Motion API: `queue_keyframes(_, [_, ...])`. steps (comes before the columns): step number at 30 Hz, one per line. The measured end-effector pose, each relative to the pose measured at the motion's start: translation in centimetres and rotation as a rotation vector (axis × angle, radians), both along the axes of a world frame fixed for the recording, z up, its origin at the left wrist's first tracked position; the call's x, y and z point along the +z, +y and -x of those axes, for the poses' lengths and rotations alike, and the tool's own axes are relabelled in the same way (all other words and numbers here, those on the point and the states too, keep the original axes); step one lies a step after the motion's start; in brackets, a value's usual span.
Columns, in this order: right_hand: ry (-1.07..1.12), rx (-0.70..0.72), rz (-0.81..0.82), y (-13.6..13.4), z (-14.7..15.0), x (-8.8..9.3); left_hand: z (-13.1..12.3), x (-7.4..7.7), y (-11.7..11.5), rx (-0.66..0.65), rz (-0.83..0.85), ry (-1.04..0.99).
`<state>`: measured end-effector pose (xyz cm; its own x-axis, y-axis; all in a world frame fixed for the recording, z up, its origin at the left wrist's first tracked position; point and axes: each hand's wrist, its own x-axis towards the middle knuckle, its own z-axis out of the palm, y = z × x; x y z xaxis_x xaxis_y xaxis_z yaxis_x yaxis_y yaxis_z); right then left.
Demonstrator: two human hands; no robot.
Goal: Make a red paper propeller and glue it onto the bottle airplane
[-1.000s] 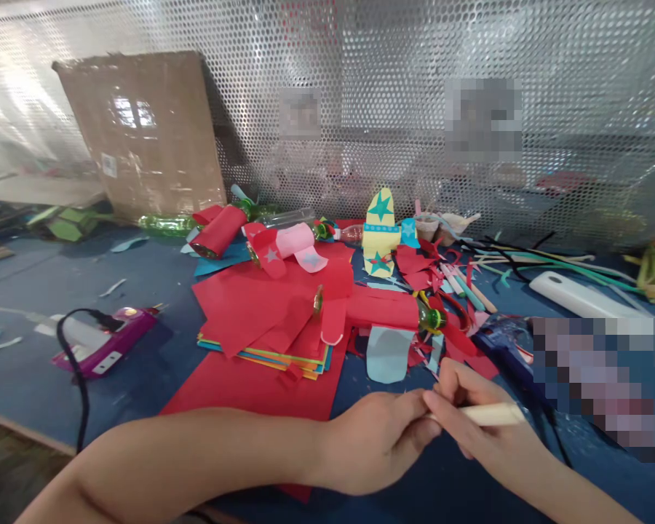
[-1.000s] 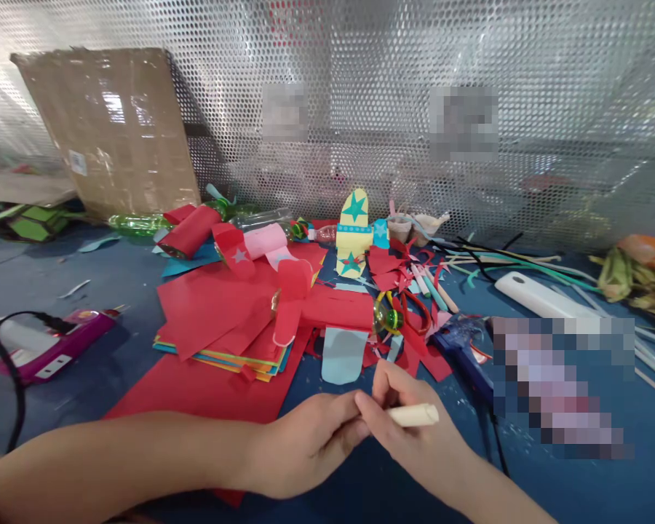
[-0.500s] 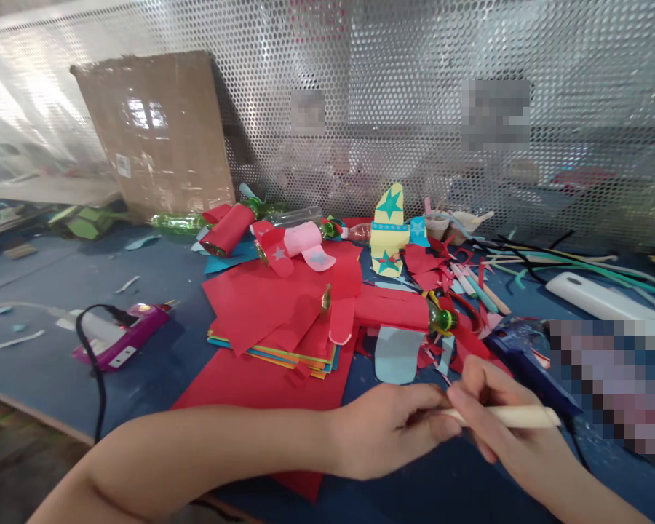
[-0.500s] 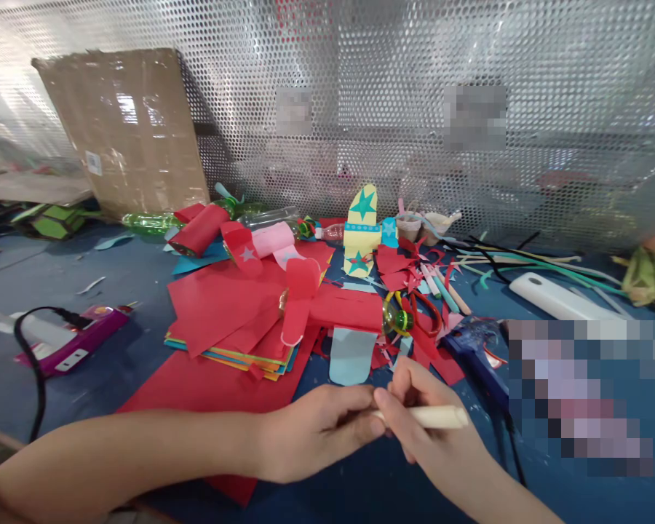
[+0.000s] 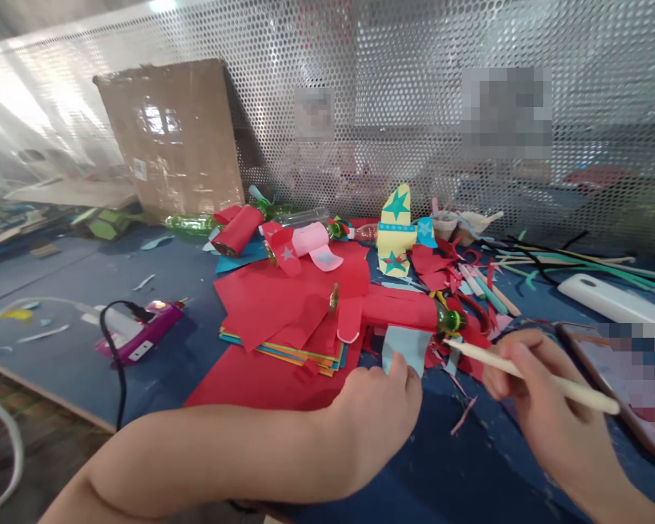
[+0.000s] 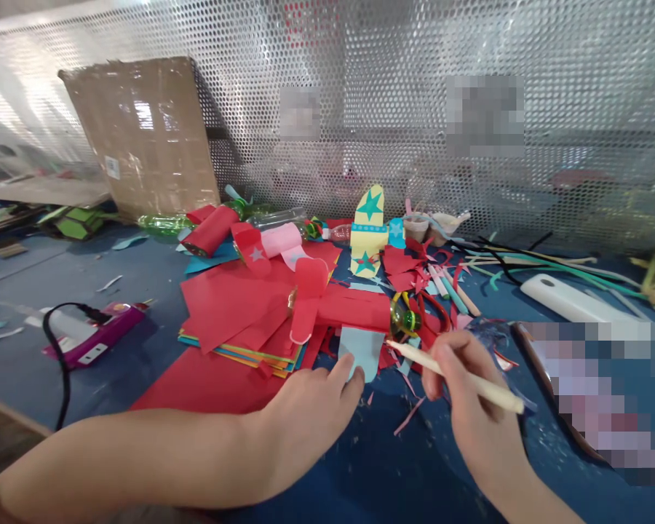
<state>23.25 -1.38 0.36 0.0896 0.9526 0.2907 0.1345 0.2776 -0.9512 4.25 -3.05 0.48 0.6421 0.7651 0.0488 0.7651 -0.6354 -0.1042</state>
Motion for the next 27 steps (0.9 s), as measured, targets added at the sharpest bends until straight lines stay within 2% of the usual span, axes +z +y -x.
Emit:
queue_keyframes(3, [-0.224, 0.061, -0.101, -0.8, 0.2, 0.0, -0.1, -0.9, -0.7, -0.014, -0.046, 0.073])
queue_keyframes(6, [-0.318, 0.110, -0.142, -1.4, 0.4, 0.2, 0.0, -1.2, -1.0, -0.045, -0.064, 0.102])
queue_keyframes(12, [-0.205, 0.152, -0.072, -1.8, 0.4, -0.1, 0.1, -1.2, -1.7, -0.112, -0.061, 0.087])
queue_keyframes(18, [-0.287, 0.346, -0.022, -1.2, 0.1, -0.4, 0.0, -1.6, -2.1, -0.175, -0.022, 0.083])
queue_keyframes(23, [-0.373, 0.416, -0.012, -1.0, 0.3, -0.3, 0.0, -1.2, -1.6, -0.192, 0.043, 0.065])
queue_keyframes(27, [-0.274, 0.418, 0.022, -1.0, 0.2, -0.4, 0.0, -0.7, -0.5, -0.193, 0.110, 0.044])
